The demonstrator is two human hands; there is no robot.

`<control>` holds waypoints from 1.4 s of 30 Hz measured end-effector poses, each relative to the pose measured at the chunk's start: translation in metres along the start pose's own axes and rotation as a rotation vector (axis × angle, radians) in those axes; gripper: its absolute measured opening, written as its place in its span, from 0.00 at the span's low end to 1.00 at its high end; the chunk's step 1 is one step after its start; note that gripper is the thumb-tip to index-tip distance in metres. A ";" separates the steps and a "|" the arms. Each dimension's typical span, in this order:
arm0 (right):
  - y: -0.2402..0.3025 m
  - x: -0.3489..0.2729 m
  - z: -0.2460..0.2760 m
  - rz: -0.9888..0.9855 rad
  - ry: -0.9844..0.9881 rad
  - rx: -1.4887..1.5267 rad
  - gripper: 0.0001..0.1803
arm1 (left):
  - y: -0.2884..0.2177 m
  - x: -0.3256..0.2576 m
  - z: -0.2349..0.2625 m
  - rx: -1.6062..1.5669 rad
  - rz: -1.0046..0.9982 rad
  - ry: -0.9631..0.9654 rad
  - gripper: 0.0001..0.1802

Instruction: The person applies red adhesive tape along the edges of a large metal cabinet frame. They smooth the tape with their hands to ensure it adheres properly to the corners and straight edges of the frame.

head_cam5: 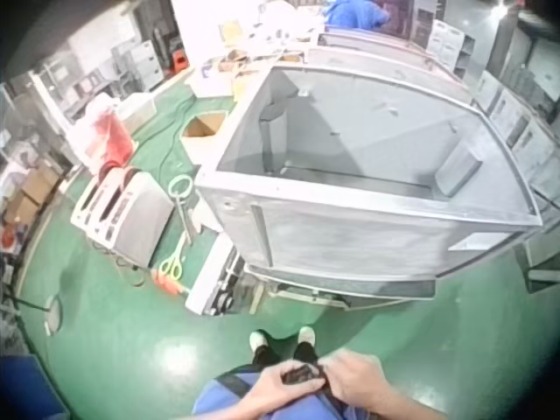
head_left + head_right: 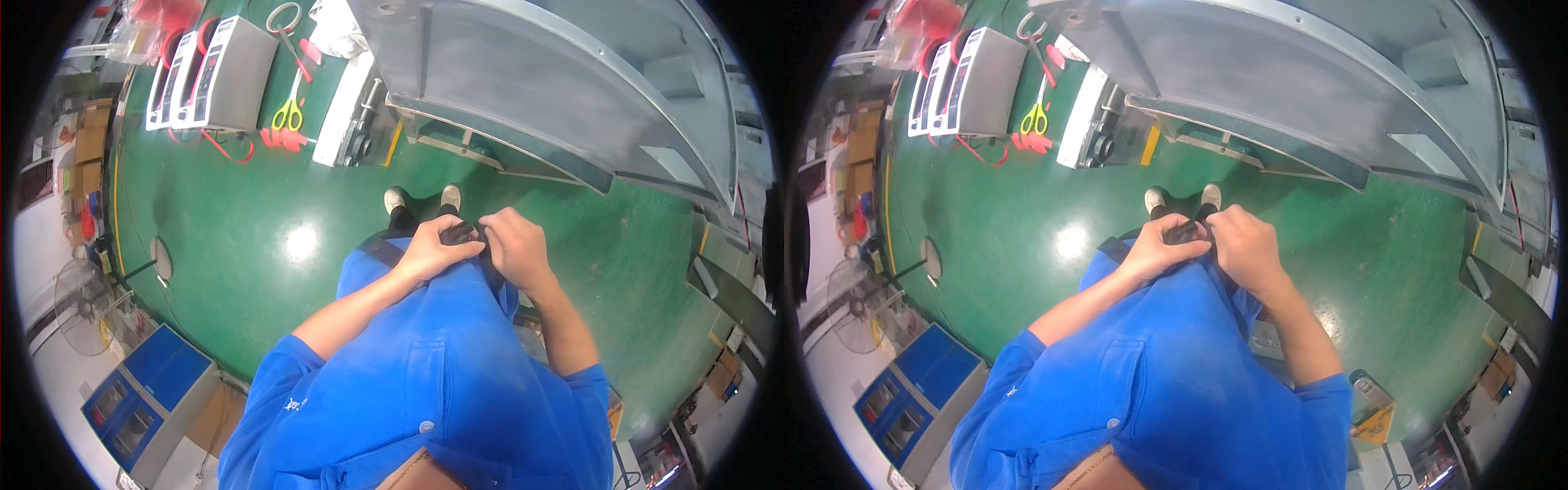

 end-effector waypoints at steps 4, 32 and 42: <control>-0.006 0.003 -0.001 -0.339 -0.150 0.352 0.08 | -0.007 0.004 -0.005 0.147 -0.198 -0.020 0.17; -0.008 0.000 0.006 -0.007 -0.030 0.232 0.05 | 0.001 0.009 -0.022 -0.164 0.112 -0.010 0.20; -0.015 -0.008 0.006 -0.103 -0.100 0.357 0.08 | 0.003 0.005 -0.028 -0.123 0.029 -0.080 0.23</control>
Point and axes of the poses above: each hand's wrist, its own x-axis towards the middle knuckle, its own z-axis out of the back of the hand, y = z × x, the point moved 4 cm from there along x, towards the middle knuckle, and after that the axes turned 12 degrees about -x, right-handed, at the moved point
